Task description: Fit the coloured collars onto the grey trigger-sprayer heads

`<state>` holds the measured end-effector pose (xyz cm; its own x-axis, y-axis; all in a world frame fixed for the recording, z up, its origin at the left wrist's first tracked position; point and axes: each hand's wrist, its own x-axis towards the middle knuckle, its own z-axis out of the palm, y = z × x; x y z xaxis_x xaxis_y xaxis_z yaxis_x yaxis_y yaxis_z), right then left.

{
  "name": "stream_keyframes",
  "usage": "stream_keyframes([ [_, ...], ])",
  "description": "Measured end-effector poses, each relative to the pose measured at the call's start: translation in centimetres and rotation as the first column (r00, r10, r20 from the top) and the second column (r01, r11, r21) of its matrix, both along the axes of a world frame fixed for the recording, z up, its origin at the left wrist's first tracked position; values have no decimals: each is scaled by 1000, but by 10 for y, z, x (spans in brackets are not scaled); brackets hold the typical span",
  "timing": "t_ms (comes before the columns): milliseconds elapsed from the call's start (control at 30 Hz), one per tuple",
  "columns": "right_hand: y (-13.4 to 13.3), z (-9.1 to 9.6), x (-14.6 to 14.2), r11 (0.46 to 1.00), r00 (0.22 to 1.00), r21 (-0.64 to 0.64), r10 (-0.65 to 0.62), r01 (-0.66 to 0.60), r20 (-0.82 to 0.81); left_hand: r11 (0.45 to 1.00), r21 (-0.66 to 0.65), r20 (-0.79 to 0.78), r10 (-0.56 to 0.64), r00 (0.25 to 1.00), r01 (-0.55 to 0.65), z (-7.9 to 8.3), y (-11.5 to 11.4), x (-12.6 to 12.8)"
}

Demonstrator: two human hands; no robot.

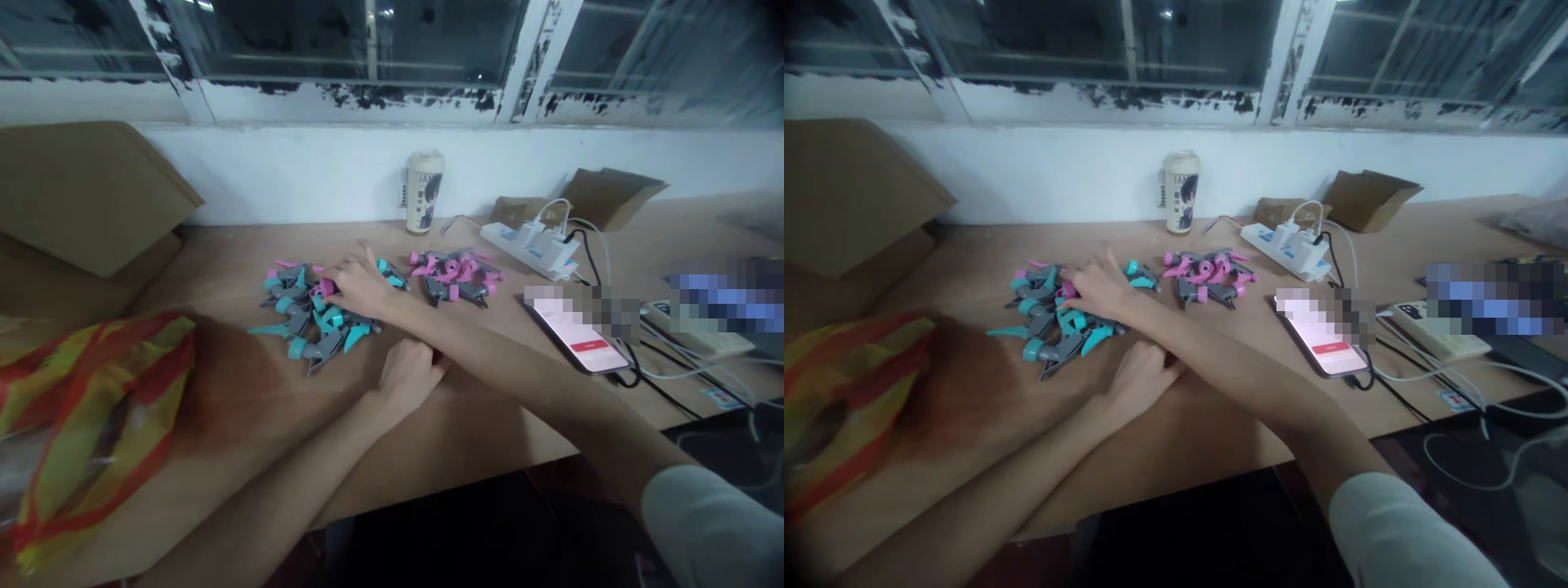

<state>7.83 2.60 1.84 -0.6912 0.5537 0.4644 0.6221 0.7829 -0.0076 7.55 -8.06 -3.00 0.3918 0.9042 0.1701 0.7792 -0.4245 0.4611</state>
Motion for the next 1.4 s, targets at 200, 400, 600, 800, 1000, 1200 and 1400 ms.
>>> stream_keyframes([
  [200,-10,13,50,995,993,-22,100,-102,-67,998,36,22,-51,998,50,4,0,0],
  [400,-5,-2,176,961,962,-62,-271,269,-20,993,93,45,-80,996,76,5,-2,-1],
  [600,-3,-34,219,938,940,-58,-342,341,-8,993,94,35,-69,997,65,6,-1,-1],
  [800,-1,-48,196,943,940,-80,-330,324,-84,996,73,35,-52,998,49,7,-2,-1],
  [1000,-19,-26,211,922,882,-341,-308,184,-357,996,60,68,-64,996,60,10,-2,0],
  [1200,-35,10,212,947,925,-287,-232,145,-300,999,-43,290,14,957,-1,8,2,-2],
  [1400,-46,2,174,959,998,-282,-40,27,-40,960,-275,668,234,707,-57,-1,16,-6],
])
